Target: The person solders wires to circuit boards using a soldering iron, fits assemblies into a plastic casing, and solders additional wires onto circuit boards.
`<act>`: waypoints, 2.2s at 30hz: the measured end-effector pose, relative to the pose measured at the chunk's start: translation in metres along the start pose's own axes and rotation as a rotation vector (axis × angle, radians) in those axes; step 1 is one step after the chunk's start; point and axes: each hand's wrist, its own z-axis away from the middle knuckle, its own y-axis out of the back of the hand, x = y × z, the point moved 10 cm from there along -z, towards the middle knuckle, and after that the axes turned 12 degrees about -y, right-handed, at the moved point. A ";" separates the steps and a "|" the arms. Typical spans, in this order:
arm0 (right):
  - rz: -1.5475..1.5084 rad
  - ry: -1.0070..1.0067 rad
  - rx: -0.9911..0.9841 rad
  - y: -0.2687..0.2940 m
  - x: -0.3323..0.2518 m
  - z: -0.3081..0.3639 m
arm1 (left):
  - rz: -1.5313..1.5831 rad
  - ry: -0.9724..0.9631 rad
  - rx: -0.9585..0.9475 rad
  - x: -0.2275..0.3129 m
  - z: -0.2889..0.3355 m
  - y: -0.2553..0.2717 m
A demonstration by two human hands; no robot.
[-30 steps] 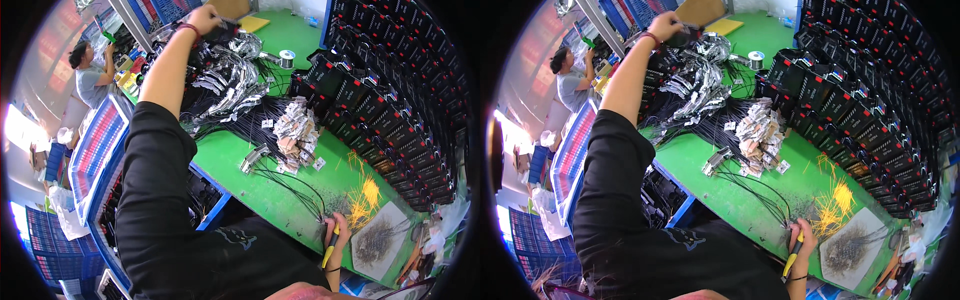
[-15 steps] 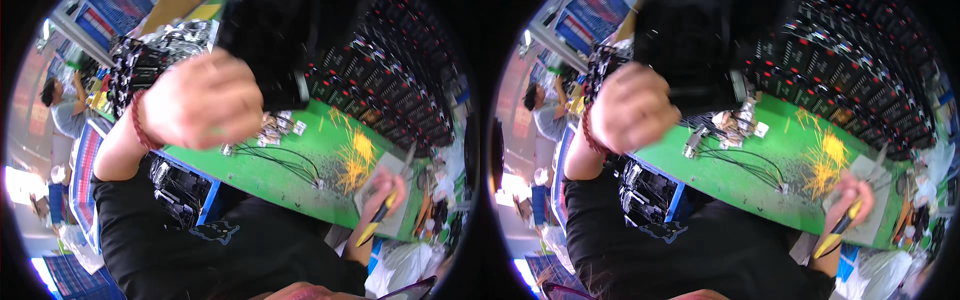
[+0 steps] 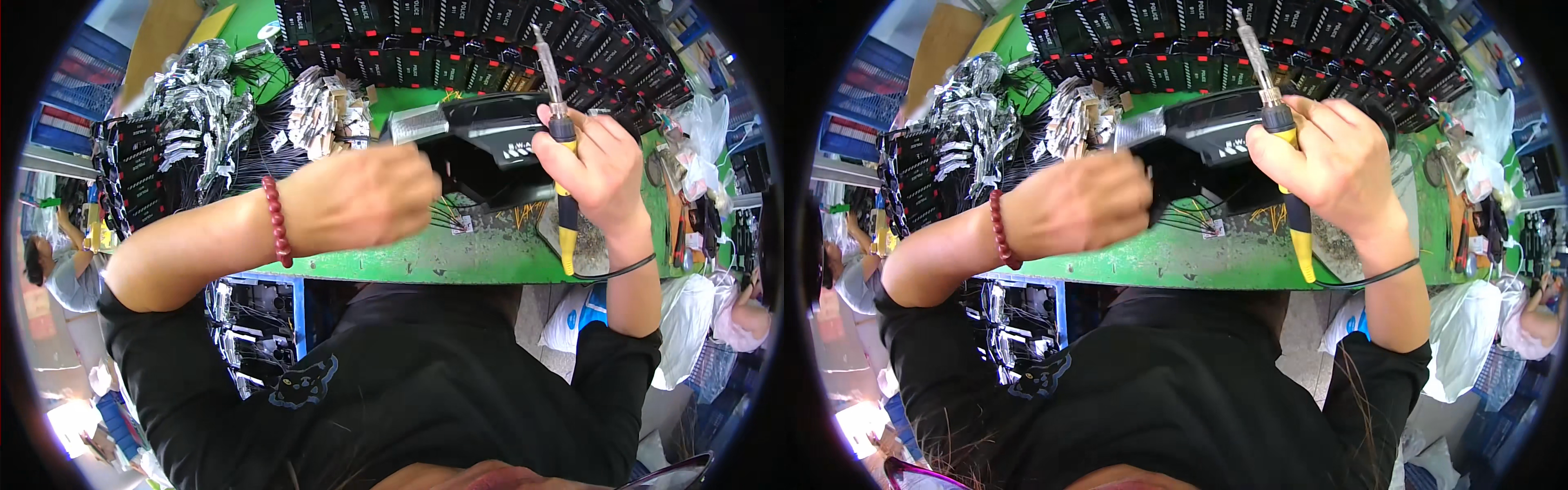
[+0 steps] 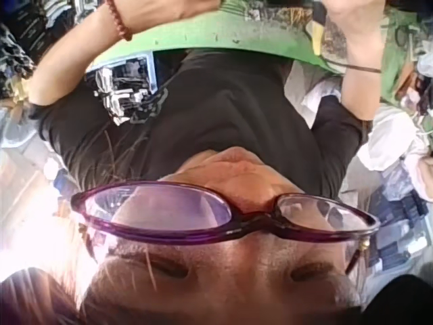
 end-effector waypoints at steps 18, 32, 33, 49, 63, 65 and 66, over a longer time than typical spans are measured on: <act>-0.100 0.038 0.196 -0.072 0.032 0.015 | 0.381 0.880 0.935 -0.049 0.015 -0.076; -0.812 -0.593 -0.023 -0.110 0.051 0.079 | 0.705 0.986 0.785 -0.025 0.008 -0.145; -0.625 -0.586 0.333 -0.089 0.040 0.094 | 0.704 0.972 0.770 -0.025 0.004 -0.146; -1.124 -1.142 0.130 -0.131 -0.014 0.171 | 0.695 0.943 0.753 -0.023 0.000 -0.152; -1.071 -1.060 0.020 -0.141 -0.016 0.166 | 0.693 0.903 0.738 -0.021 -0.004 -0.154; -1.076 -1.077 0.030 -0.138 -0.018 0.167 | 0.699 0.934 0.780 -0.023 0.000 -0.154; -1.083 -1.092 0.040 -0.137 -0.019 0.168 | 0.696 0.935 0.782 -0.023 0.001 -0.153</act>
